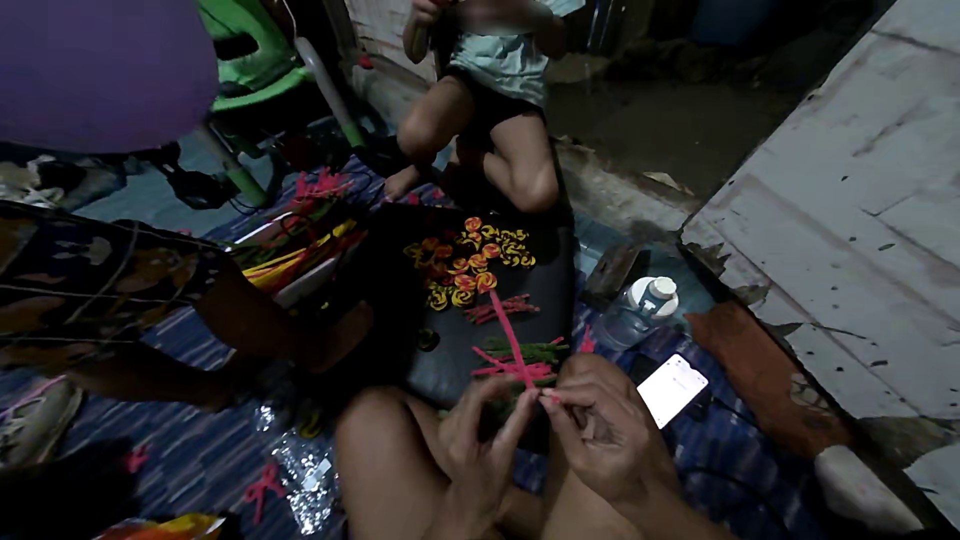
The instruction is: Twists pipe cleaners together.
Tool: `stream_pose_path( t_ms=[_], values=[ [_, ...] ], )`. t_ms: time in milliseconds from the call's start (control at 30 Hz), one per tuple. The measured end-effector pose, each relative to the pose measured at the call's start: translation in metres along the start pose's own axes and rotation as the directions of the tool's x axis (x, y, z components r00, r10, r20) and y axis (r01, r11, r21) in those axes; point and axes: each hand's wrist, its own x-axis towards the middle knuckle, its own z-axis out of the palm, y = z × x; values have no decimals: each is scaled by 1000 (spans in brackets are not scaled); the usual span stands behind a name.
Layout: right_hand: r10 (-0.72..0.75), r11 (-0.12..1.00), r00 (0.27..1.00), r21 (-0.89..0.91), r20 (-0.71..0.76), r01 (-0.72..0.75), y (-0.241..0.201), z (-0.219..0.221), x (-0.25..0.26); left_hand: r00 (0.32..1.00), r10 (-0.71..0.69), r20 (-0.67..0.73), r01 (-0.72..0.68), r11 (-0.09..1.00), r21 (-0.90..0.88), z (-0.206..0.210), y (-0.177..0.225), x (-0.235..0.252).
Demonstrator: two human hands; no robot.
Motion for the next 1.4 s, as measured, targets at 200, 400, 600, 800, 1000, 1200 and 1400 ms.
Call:
stream_pose_path(
  t_ms=[200,400,600,800,1000,1200,1400],
  values=[
    [123,992,984,-4,130,-123,-17,-27,15,900,176,399,-277,938,209,-17,9,8],
    [366,854,840,214,401,-474,-23,-40,24,767,328,551,-502,842,197,-41,7,13],
    [415,785,856,353,309,-509,-29,-21,12,766,335,549,-552,781,293,-62,8,10],
    [-58,988,976,153,210,26,-19,-16,3,451,-573,685,872,445,-202,-42,17,-7],
    [-30,999,979,21,204,27,-14,-24,-10,822,-232,520,290,957,-32,-42,7,-9],
    [299,919,925,192,236,-345,-10,-32,-9,699,-20,715,46,999,-17,-47,6,3],
    [66,862,978,483,199,-157,1,-26,-11,128,-223,966,990,-24,-137,-57,-1,10]
  ],
)
